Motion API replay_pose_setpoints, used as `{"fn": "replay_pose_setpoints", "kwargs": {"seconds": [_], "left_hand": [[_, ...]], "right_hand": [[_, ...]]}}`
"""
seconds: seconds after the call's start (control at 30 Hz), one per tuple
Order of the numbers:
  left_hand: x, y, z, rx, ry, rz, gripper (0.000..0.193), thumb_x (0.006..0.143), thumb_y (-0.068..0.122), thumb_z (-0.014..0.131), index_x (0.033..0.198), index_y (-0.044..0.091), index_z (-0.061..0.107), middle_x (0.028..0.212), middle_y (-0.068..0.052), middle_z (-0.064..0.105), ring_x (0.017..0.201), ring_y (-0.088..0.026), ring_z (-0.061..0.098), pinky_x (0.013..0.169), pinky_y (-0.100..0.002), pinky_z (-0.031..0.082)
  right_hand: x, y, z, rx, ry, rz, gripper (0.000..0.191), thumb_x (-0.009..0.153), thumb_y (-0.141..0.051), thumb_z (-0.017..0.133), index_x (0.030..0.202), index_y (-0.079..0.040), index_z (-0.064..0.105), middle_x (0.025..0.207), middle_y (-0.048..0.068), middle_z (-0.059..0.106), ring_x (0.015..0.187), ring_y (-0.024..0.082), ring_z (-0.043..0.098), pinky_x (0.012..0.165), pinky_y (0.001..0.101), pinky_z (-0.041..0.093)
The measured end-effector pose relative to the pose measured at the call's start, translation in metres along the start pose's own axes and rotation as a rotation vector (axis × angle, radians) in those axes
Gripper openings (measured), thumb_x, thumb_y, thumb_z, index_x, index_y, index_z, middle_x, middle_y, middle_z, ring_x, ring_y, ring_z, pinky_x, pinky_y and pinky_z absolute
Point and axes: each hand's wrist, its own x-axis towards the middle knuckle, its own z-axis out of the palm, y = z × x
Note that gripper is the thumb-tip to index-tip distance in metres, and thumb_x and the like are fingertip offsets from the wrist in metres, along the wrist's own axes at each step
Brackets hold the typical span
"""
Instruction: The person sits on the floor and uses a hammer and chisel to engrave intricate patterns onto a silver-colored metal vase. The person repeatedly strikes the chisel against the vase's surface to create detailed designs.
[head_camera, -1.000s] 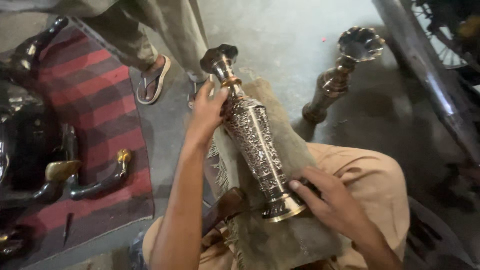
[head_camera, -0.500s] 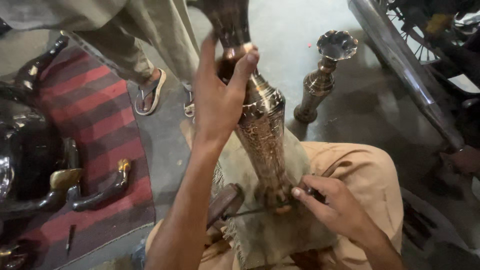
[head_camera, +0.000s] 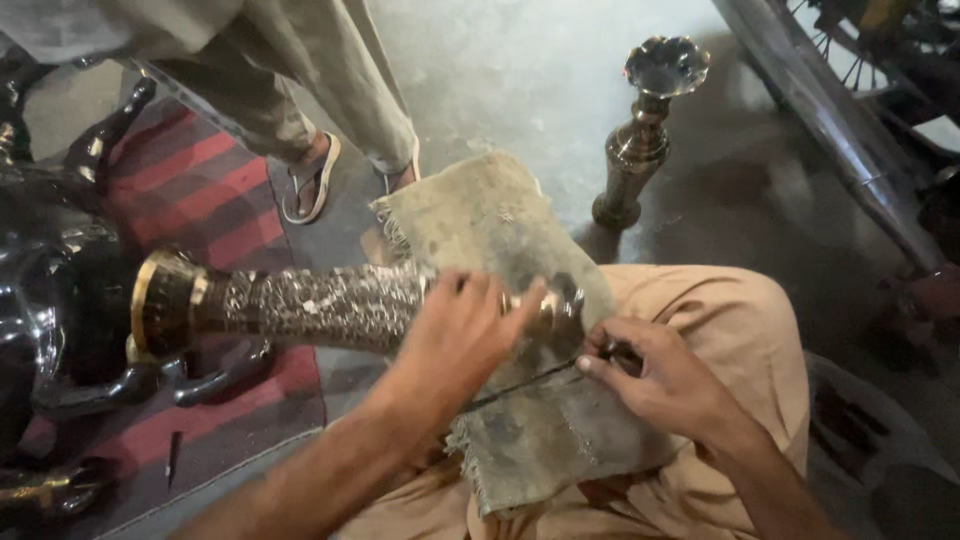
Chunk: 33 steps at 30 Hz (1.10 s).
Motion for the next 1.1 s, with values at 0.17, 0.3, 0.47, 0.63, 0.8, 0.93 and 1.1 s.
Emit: {"fn": "replay_pose_setpoints", "kwargs": {"seconds": [0.17, 0.3, 0.47, 0.63, 0.8, 0.93, 1.1], "left_hand": [[-0.026, 0.021, 0.005, 0.095, -0.003, 0.048, 0.074, 0.08, 0.027, 0.063, 0.15, 0.007, 0.046, 0.102, -0.01, 0.068, 0.105, -0.026, 0.06, 0.096, -0.044, 0.043], [-0.03, 0.018, 0.005, 0.102, 0.049, 0.227, 0.066, 0.088, 0.027, 0.057, 0.15, 0.006, 0.048, 0.102, -0.009, 0.068, 0.104, -0.026, 0.06, 0.099, -0.043, 0.043], [-0.019, -0.009, 0.034, 0.111, 0.209, 0.48, 0.06, 0.096, 0.023, 0.054, 0.154, 0.015, 0.042, 0.101, -0.007, 0.068, 0.104, -0.024, 0.06, 0.103, -0.039, 0.043], [-0.003, -0.028, 0.051, 0.137, 0.516, 0.563, 0.061, 0.093, 0.016, 0.056, 0.147, 0.023, 0.03, 0.114, -0.005, 0.065, 0.115, -0.021, 0.058, 0.117, -0.037, 0.041], [0.007, -0.024, 0.061, 0.15, 0.542, 0.636, 0.049, 0.095, 0.016, 0.059, 0.137, 0.019, 0.034, 0.121, -0.009, 0.064, 0.117, -0.023, 0.057, 0.117, -0.037, 0.041], [-0.004, -0.011, 0.073, 0.007, 0.578, 0.544, 0.038, 0.1, 0.019, 0.06, 0.135, 0.011, 0.046, 0.134, -0.007, 0.063, 0.13, -0.022, 0.056, 0.122, -0.038, 0.041], [-0.031, 0.02, 0.072, -0.44, 0.678, 0.023, 0.038, 0.085, 0.011, 0.069, 0.123, 0.01, 0.065, 0.128, -0.011, 0.062, 0.125, -0.029, 0.056, 0.114, -0.048, 0.045]], "right_hand": [[0.0, -0.009, -0.001, -0.124, 0.046, 0.045, 0.017, 0.082, -0.019, 0.079, 0.091, -0.006, 0.073, 0.069, 0.006, 0.068, 0.062, 0.015, 0.059, 0.059, 0.0312, 0.048], [0.001, -0.011, 0.0, -0.07, 0.082, -0.143, 0.016, 0.084, -0.016, 0.078, 0.092, -0.005, 0.07, 0.075, 0.005, 0.07, 0.068, 0.012, 0.064, 0.061, 0.029, 0.05], [0.006, -0.004, -0.001, -0.161, 0.013, -0.132, 0.015, 0.083, -0.017, 0.079, 0.088, -0.006, 0.07, 0.071, 0.005, 0.068, 0.063, 0.015, 0.061, 0.058, 0.0323, 0.049], [0.017, 0.003, -0.004, -0.12, -0.033, -0.241, 0.017, 0.084, -0.015, 0.079, 0.087, -0.005, 0.067, 0.071, 0.005, 0.063, 0.063, 0.016, 0.058, 0.058, 0.0325, 0.047], [0.025, 0.011, -0.005, -0.056, -0.106, -0.283, 0.015, 0.084, -0.014, 0.079, 0.087, -0.005, 0.067, 0.07, 0.004, 0.062, 0.062, 0.015, 0.056, 0.058, 0.0322, 0.045], [0.027, 0.021, -0.005, 0.048, -0.094, -0.25, 0.016, 0.087, -0.012, 0.078, 0.088, -0.004, 0.065, 0.072, 0.004, 0.059, 0.063, 0.016, 0.055, 0.059, 0.0319, 0.046], [0.043, 0.024, 0.004, 0.046, -0.027, -0.267, 0.014, 0.089, -0.013, 0.076, 0.092, -0.004, 0.066, 0.076, 0.004, 0.065, 0.068, 0.013, 0.059, 0.061, 0.0296, 0.048]]}}
